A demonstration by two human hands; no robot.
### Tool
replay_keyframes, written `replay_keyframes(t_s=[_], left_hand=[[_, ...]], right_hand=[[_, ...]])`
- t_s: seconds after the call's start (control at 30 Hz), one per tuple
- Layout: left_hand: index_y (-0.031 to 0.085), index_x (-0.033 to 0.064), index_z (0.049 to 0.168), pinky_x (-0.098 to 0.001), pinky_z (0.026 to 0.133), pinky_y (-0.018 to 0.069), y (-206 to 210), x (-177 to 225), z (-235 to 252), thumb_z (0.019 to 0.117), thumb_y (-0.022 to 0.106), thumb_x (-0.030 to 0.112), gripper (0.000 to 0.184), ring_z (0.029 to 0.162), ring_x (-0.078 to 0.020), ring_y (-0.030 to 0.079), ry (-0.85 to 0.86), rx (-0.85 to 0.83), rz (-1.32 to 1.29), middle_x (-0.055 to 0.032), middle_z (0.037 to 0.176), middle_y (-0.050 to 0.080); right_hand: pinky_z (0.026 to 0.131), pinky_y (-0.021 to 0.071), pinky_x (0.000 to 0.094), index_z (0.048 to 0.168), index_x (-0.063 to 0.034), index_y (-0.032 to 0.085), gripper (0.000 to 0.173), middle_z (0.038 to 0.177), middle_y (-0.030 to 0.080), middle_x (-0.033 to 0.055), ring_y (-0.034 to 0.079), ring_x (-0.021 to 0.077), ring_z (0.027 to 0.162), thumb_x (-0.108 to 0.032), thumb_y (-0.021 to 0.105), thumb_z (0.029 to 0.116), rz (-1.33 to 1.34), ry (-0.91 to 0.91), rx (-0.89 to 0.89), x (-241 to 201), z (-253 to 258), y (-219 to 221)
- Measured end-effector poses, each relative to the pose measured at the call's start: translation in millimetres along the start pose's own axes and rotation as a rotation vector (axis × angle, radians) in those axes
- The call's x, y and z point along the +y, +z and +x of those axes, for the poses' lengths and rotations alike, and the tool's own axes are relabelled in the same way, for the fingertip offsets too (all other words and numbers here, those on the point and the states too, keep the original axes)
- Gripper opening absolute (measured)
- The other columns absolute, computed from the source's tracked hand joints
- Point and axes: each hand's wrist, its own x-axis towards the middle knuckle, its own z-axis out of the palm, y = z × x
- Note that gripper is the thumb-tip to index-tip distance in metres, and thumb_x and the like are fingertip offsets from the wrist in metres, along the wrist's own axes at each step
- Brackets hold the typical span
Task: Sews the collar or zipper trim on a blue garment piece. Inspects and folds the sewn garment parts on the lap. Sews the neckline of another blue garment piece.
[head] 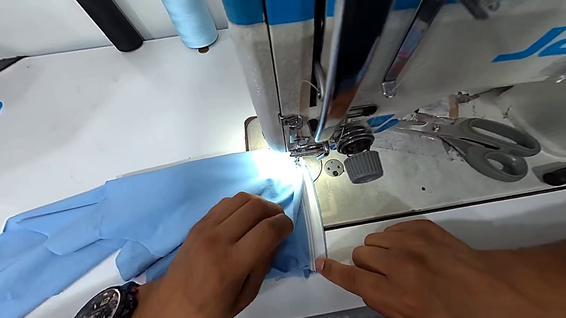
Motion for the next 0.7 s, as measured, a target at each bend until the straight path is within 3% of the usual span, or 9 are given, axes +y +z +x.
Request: replay_keyframes(t_s=[0.13, 0.3, 0.43, 0.5, 0.57, 0.7], left_hand=[[0.069, 0.0103, 0.109, -0.0244, 0.072, 0.054, 10.1, -2.2, 2.1, 0.1036, 0.05, 0.011, 0.02, 0.085, -0.0132, 0.063, 0.144, -0.031, -0.007, -0.0034, 0.091, 0.063], [0.071, 0.0067, 0.106, -0.0179, 0.063, 0.0513, 16.4, 4.1, 1.2, 0.1018, 0.061, 0.022, 0.019, 0.078, -0.0082, 0.062, 0.057, -0.012, 0.013, -0.0025, 0.091, 0.064], [0.077, 0.0124, 0.105, -0.0215, 0.075, 0.053, 11.7, 2.2, -0.8, 0.099, 0.059, 0.01, 0.019, 0.092, -0.0117, 0.062, 0.069, -0.007, 0.005, -0.0046, 0.105, 0.066], [0.078, 0.0146, 0.106, -0.0308, 0.093, 0.0531, 10.6, 0.2, -0.9, 0.0999, 0.06, 0.011, 0.019, 0.11, -0.0182, 0.064, 0.117, -0.011, 0.004, -0.0047, 0.116, 0.071], [0.078, 0.0124, 0.107, -0.0402, 0.111, 0.0477, 11.9, -2.5, -0.8, 0.1013, 0.059, 0.011, 0.02, 0.126, -0.0233, 0.062, 0.175, -0.028, -0.018, -0.0044, 0.12, 0.074], [0.078, 0.01, 0.109, -0.0457, 0.117, 0.044, 14.8, -3.1, -1.9, 0.1024, 0.057, 0.009, 0.022, 0.126, -0.0213, 0.064, 0.239, -0.07, -0.05, -0.004, 0.119, 0.075]], right_hand=[[0.041, 0.0292, 0.0288, 0.132, -0.0103, 0.067, 0.038, 0.061, 0.048, -0.0011, 0.042, 0.0159, 0.047, -0.012, 0.046, 0.0995, -0.012, 0.0, 0.003, -1.2, 1.1, 0.0], [0.041, 0.0295, 0.0287, 0.133, -0.0106, 0.066, 0.039, 0.061, 0.049, -0.0011, 0.043, 0.0157, 0.047, -0.012, 0.047, 0.0988, -0.015, -0.002, -0.004, -1.7, 0.7, 0.6], [0.041, 0.0295, 0.0286, 0.132, -0.0105, 0.066, 0.04, 0.06, 0.049, -0.0014, 0.043, 0.0155, 0.047, -0.011, 0.047, 0.0981, -0.004, 0.006, -0.002, -1.8, 0.9, 0.6], [0.041, 0.0291, 0.0286, 0.133, -0.0102, 0.066, 0.04, 0.06, 0.048, -0.0013, 0.043, 0.0156, 0.046, -0.01, 0.047, 0.0979, -0.006, 0.003, -0.01, -1.8, 1.0, 0.4], [0.041, 0.029, 0.0284, 0.133, -0.0107, 0.066, 0.041, 0.06, 0.048, -0.0016, 0.043, 0.0153, 0.047, -0.01, 0.047, 0.0975, -0.018, 0.001, -0.019, -1.8, 0.9, -0.3], [0.041, 0.0283, 0.0282, 0.132, -0.0108, 0.067, 0.039, 0.06, 0.048, -0.0016, 0.042, 0.0151, 0.047, -0.011, 0.047, 0.0983, -0.027, 0.0, -0.02, -2.7, 0.2, -0.6]])
